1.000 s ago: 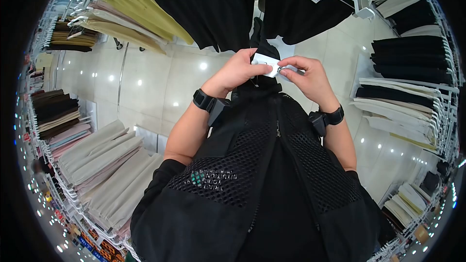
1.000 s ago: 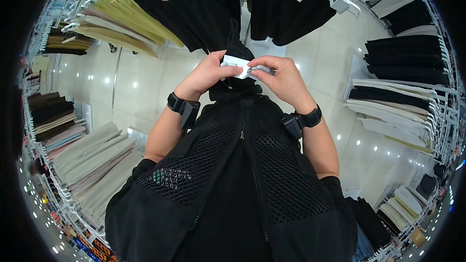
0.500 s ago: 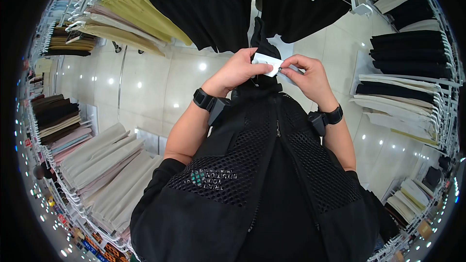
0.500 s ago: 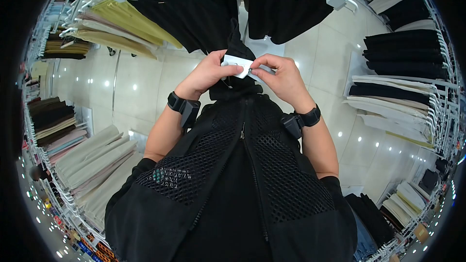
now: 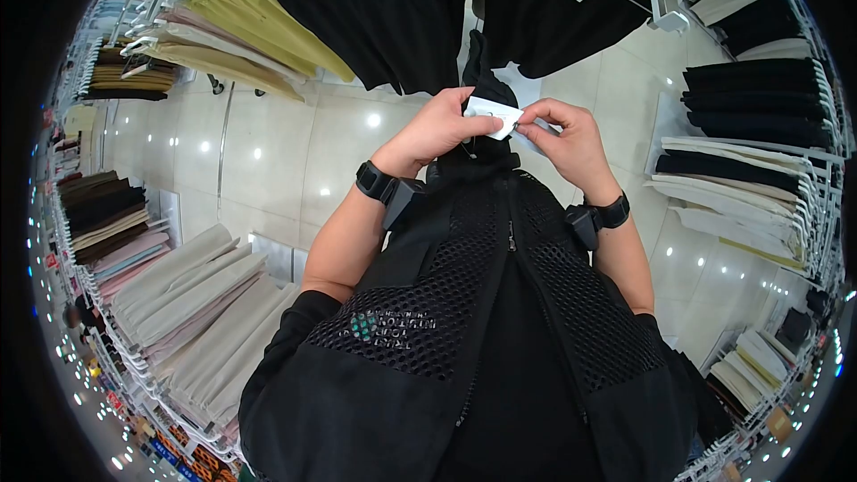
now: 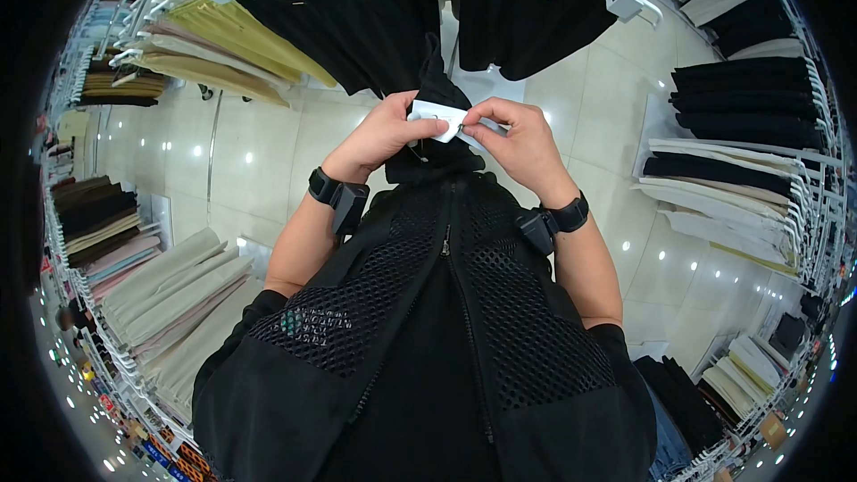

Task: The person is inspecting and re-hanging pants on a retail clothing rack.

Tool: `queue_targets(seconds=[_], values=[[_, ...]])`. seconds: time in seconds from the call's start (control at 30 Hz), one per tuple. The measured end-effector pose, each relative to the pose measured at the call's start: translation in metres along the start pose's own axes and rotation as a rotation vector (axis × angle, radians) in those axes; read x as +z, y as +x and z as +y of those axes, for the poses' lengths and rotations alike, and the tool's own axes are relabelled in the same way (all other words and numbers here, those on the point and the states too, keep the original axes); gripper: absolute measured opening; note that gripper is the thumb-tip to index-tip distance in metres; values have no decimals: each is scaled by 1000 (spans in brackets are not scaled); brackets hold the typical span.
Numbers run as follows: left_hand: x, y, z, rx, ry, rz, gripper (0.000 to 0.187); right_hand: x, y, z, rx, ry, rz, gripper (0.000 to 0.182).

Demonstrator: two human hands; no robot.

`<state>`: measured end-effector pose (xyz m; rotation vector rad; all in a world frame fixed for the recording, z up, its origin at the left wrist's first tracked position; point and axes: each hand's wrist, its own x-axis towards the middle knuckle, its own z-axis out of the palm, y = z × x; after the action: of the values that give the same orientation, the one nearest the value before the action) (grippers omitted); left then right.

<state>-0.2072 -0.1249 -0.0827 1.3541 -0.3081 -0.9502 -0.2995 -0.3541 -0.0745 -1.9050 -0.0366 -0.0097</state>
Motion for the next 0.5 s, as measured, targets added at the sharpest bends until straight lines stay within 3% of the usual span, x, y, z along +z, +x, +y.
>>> queue_targets(seconds=[0.5], values=[[-2, 2, -1, -3, 35, 35, 33, 4, 2, 2, 9, 123, 67, 12]])
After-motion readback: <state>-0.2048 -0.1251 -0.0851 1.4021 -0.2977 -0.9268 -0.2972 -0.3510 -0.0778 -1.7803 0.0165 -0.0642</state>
